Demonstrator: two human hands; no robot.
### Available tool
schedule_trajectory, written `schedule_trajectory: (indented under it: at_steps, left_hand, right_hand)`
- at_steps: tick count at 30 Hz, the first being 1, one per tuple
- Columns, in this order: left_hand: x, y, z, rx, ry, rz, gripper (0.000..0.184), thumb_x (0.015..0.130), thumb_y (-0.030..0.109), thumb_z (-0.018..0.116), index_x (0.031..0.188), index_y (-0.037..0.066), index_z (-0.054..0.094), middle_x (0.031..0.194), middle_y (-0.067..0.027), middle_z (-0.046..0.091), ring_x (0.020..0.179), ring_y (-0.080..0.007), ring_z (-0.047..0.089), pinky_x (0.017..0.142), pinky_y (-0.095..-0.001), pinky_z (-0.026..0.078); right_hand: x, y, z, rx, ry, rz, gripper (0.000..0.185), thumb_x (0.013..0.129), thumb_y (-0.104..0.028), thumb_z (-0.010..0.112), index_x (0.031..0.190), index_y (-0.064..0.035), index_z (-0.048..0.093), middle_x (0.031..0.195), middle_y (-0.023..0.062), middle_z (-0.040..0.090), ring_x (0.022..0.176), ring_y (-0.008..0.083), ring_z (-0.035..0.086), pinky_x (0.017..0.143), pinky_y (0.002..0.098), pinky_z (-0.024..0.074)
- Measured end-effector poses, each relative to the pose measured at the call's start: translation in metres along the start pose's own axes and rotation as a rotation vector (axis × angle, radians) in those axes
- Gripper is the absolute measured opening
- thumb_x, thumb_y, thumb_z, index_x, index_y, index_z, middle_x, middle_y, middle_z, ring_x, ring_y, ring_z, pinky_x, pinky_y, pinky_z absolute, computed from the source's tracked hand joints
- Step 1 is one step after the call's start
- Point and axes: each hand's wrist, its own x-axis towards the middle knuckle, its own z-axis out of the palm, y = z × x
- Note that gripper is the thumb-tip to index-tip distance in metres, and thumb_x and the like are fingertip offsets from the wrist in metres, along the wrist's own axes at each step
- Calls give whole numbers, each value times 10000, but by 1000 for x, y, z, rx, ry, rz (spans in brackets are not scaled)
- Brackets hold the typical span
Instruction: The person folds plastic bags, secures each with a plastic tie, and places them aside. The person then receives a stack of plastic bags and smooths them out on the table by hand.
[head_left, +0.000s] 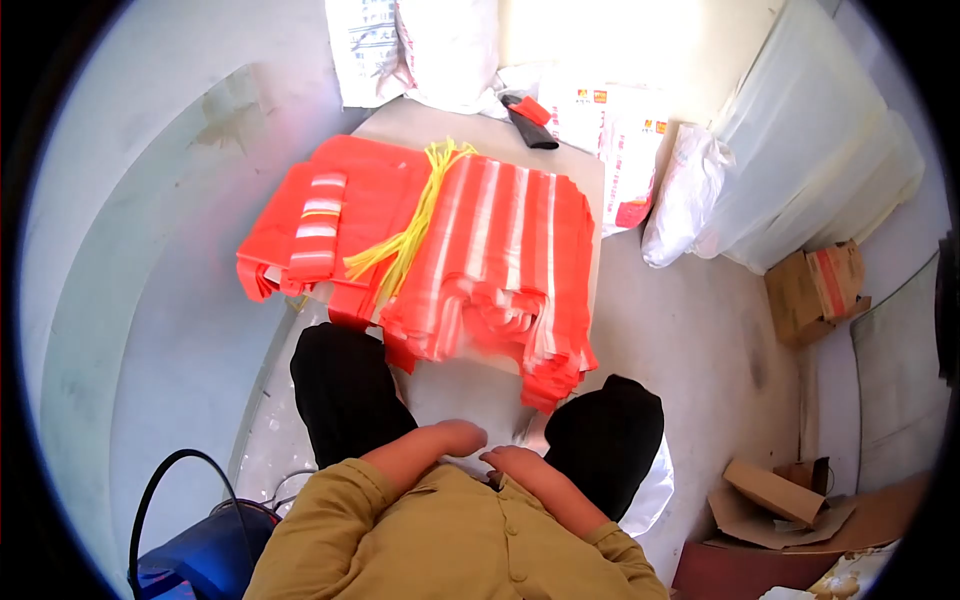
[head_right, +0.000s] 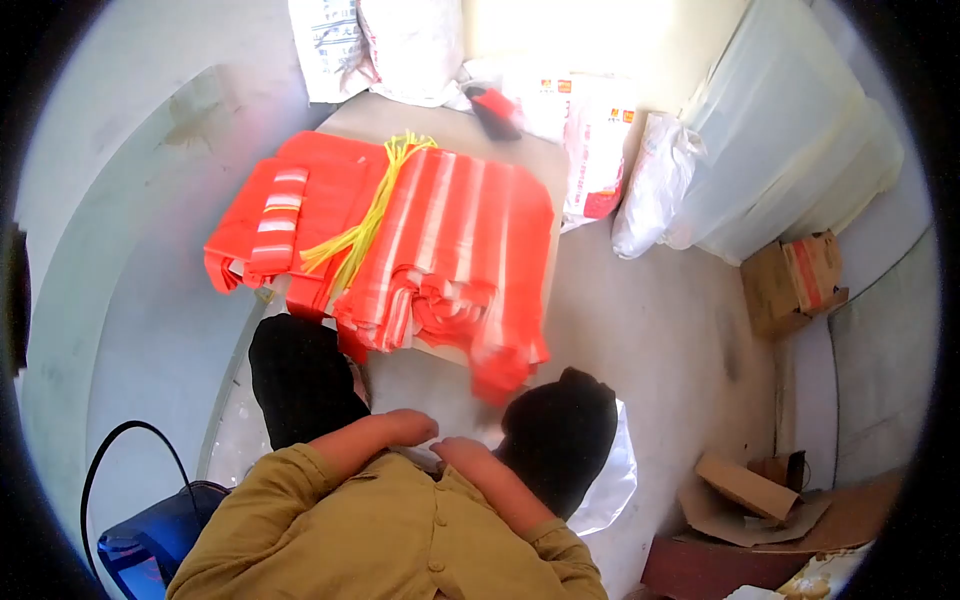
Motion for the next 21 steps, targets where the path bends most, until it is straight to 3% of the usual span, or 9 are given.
schedule_trajectory:
  at_steps: [3, 4, 5, 7, 9, 11, 15, 19, 21]
  left_hand:
    - [-8, 25, -43, -234, 387, 187, 268, 1003, 231, 590, 1195, 90, 712, 1143, -163, 725, 1051, -364, 685, 916, -461, 543]
    - [-21, 50, -75, -314, 489, 141, 267, 983, 211, 623, 1207, 89, 703, 1125, -154, 726, 1050, -352, 688, 926, -453, 542]
    - [-31, 70, -108, -393, 594, 95, 278, 964, 191, 656, 1219, 88, 695, 1108, -145, 727, 1048, -339, 691, 935, -444, 541]
    - [-30, 70, -148, -298, 705, 50, 375, 927, 202, 707, 1284, 94, 664, 1184, -162, 697, 1136, -347, 657, 988, -443, 519]
    - [-33, 69, -190, -54, 864, 90, 513, 889, 224, 751, 1366, 102, 608, 1306, -194, 632, 1231, -379, 598, 1029, -451, 500]
    - [-23, 50, -215, 78, 893, 12, 580, 882, 231, 757, 1412, 95, 566, 1360, -208, 590, 1264, -403, 564, 1048, -455, 489]
    - [-10, 16, -246, 55, 791, -127, 665, 871, 240, 767, 1462, 72, 509, 1406, -208, 553, 1274, -398, 561, 1079, -462, 470]
    - [-7, 4, -247, -231, 766, -147, 500, 855, 213, 777, 1307, 52, 638, 1122, -136, 684, 1106, -345, 616, 976, -449, 505]
    - [-8, -2, -244, -105, 735, -45, 378, 837, 187, 783, 1177, 55, 687, 1010, -112, 684, 1048, -331, 615, 919, -443, 516]
  right_hand:
    - [10, 38, 31, 126, 5, 70, 355, 929, -246, 668, 1268, -146, 648, 1244, 167, 674, 1163, 361, 648, 942, 477, 533]
    - [7, 45, 35, 158, 29, 84, 326, 945, -256, 637, 1249, -139, 652, 1281, 167, 670, 1184, 365, 643, 987, 475, 517]
    - [-1, 29, 2, 14, -131, 181, 495, 966, -341, 643, 1415, -139, 591, 1281, 178, 671, 1169, 379, 645, 976, 492, 522]
    - [11, 33, -4, -69, -172, 220, 509, 962, -350, 646, 1424, -147, 579, 1252, 191, 674, 1147, 391, 647, 963, 500, 524]
    - [33, 49, 22, 22, -73, 99, 516, 963, -357, 640, 1431, -151, 566, 1228, 193, 676, 1138, 387, 648, 953, 504, 527]
    - [38, 35, 14, 129, -94, 64, 432, 965, -299, 583, 1383, -186, 580, 1264, 147, 667, 1195, 365, 634, 991, 465, 515]
    - [40, 27, 5, 84, -239, 235, 524, 961, -374, 609, 1461, -239, 528, 1281, 150, 655, 1197, 364, 633, 1000, 477, 522]
    - [43, 25, 5, 62, -272, 260, 577, 954, -418, 628, 1492, -253, 503, 1337, 134, 630, 1233, 355, 614, 996, 496, 532]
    - [44, 14, -5, 93, -313, 266, 580, 950, -412, 635, 1487, -237, 506, 1349, 127, 623, 1250, 356, 601, 990, 503, 535]
